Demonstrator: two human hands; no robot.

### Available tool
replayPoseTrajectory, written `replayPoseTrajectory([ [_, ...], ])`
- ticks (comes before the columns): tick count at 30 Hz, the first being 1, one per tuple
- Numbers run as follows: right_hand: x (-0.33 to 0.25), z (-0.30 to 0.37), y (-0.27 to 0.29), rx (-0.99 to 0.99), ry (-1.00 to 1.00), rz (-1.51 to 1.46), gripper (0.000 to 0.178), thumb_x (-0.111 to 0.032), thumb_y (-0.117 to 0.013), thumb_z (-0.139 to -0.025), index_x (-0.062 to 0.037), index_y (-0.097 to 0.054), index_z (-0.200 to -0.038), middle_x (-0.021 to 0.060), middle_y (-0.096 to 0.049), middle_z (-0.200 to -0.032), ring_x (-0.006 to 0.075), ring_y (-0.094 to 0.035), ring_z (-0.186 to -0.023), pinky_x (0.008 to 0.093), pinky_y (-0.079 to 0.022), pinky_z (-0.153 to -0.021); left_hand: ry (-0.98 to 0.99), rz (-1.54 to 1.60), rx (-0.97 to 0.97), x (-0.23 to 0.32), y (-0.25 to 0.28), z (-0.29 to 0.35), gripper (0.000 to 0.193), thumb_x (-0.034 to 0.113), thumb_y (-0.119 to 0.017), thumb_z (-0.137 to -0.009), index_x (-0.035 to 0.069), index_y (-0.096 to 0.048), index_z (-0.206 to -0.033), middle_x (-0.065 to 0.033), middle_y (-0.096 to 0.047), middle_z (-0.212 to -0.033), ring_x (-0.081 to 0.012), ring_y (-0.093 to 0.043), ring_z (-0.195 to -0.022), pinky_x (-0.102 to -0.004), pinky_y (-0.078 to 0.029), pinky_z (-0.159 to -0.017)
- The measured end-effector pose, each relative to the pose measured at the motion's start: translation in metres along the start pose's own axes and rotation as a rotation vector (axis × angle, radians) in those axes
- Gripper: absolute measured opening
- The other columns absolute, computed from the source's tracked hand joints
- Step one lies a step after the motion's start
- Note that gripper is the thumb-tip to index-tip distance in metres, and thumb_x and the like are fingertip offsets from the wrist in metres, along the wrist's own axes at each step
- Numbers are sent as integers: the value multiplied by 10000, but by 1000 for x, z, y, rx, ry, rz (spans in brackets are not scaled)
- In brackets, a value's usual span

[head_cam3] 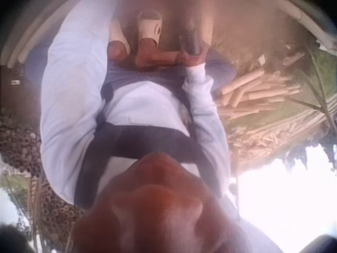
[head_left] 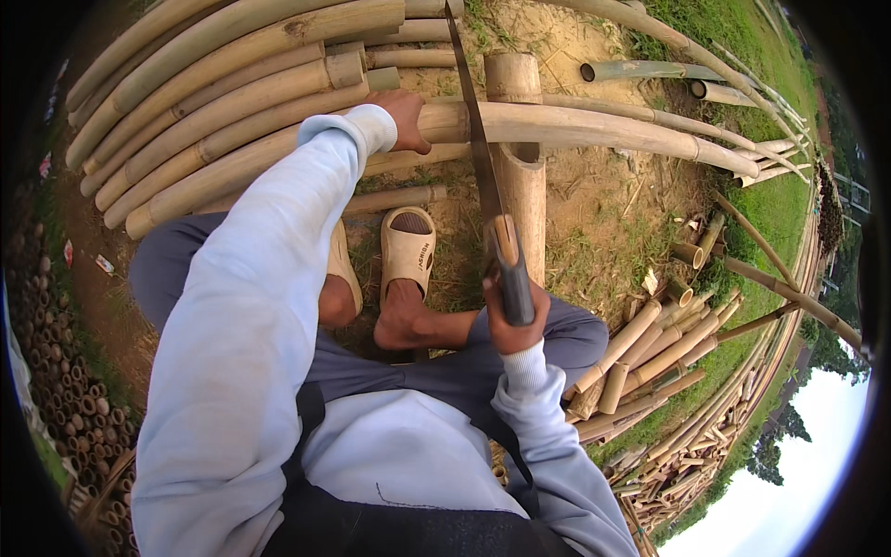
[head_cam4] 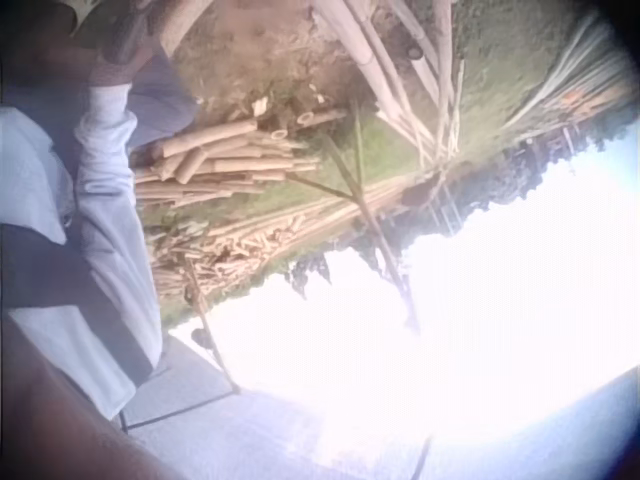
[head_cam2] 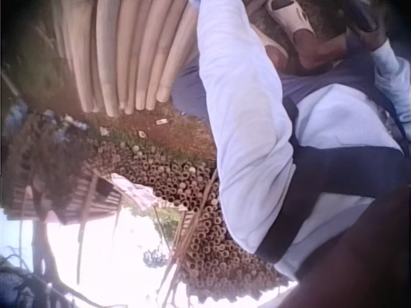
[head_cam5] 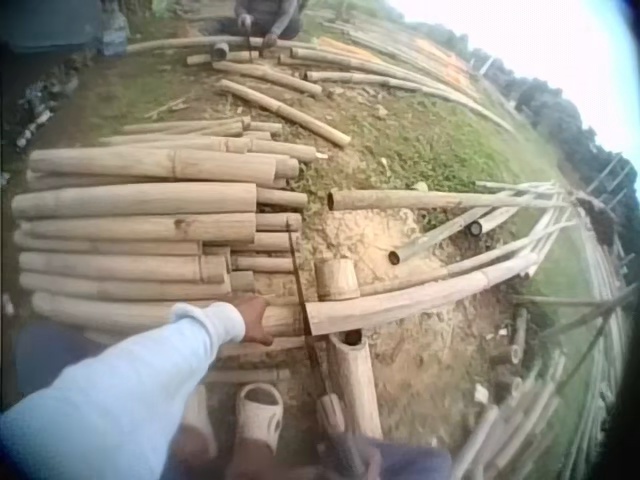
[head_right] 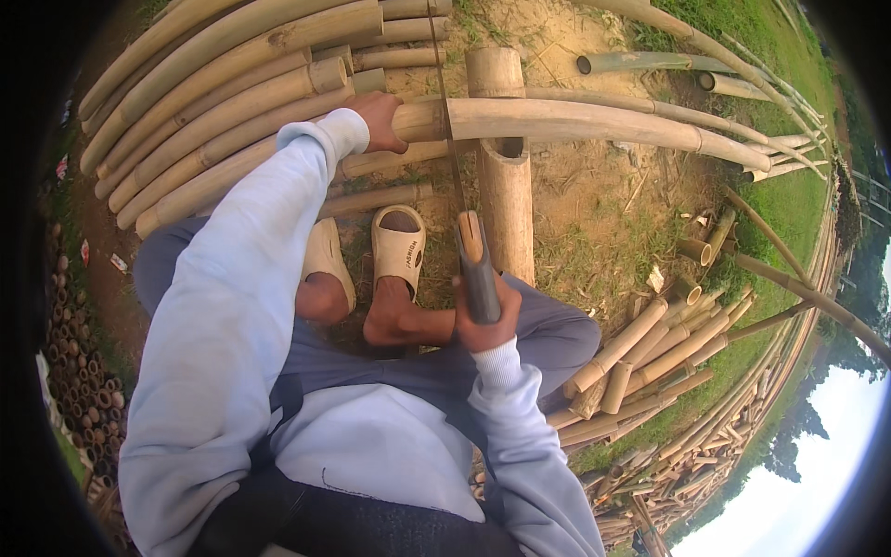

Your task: The person sits on the ground and uses a hand saw to cut a bamboo pole into shorter sections. They repeatedly reposition the pole and continue sawing through it.

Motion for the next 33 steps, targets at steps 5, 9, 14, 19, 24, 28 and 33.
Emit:
replayPoseTrajectory([
  [5, -3, -61, -27, -51, -29, -83, 155, -84, -749, -923, 17, -657, -995, 56, -631, -748, 102, -534, -705, 312, -477, -653, -7, 8, -47, -5, 3, -3, 875, 472, -808, -681, -18, -609, -1378, -272, -670, -1280, -408, -650, -1194, -455, -506, -1059],
  [9, -16, 78, 24, -32, -95, 34, 243, -28, -724, -913, 18, -694, -1150, 105, -719, -904, 135, -659, -832, 314, -531, -783, 16, 35, -38, -6, 3, 6, 822, 480, -804, -688, -19, -636, -1319, -267, -657, -1300, -393, -630, -1223, -469, -488, -1067],
  [14, -45, 99, 31, -10, -36, 170, 295, 13, -710, -871, 28, -708, -1166, 172, -760, -975, 233, -758, -961, 336, -552, -866, 49, -18, -108, 0, 11, 3, 828, 462, -809, -694, -19, -637, -1345, -279, -679, -1245, -411, -655, -1175, -460, -525, -1021],
  [19, -26, -102, -36, 5, 48, -36, 133, -73, -738, -906, 25, -652, -934, 79, -612, -701, 115, -529, -655, 330, -459, -608, -40, 41, 12, 3, 1, -7, 729, 442, -821, -686, -24, -683, -1229, -280, -706, -1174, -412, -685, -1102, -468, -537, -987],
  [24, -12, -108, -44, -2, 146, -73, 127, -68, -742, -910, 21, -665, -957, 59, -627, -744, 111, -558, -712, 307, -489, -682, 1, 1, 25, -6, 8, 1, 689, 434, -832, -674, -3, -679, -1185, -252, -708, -1187, -396, -684, -1108, -474, -543, -968],
  [28, -19, -102, -47, 16, 96, -95, 170, -108, -783, -914, 11, -677, -972, 30, -641, -769, 103, -563, -727, 298, -492, -695, -74, -131, 419, 2, -19, 20, 647, 393, -857, -699, 37, -611, -1180, -198, -713, -1110, -367, -680, -1105, -470, -540, -945],
  [33, -15, -101, -49, 50, 126, -60, 204, -144, -800, -919, 7, -666, -949, 28, -629, -750, 100, -550, -709, 297, -479, -661, -17, -166, 362, 11, -24, 19, 552, 305, -833, -771, 36, -575, -1178, -199, -723, -1100, -390, -709, -1048, -489, -560, -918],
])
Point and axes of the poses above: each hand's wrist, its own z-axis away from the middle knuckle, its own y-axis out of the back of the hand, x = y × z, the point moved 2 cm from there along -z, towards the middle knuckle
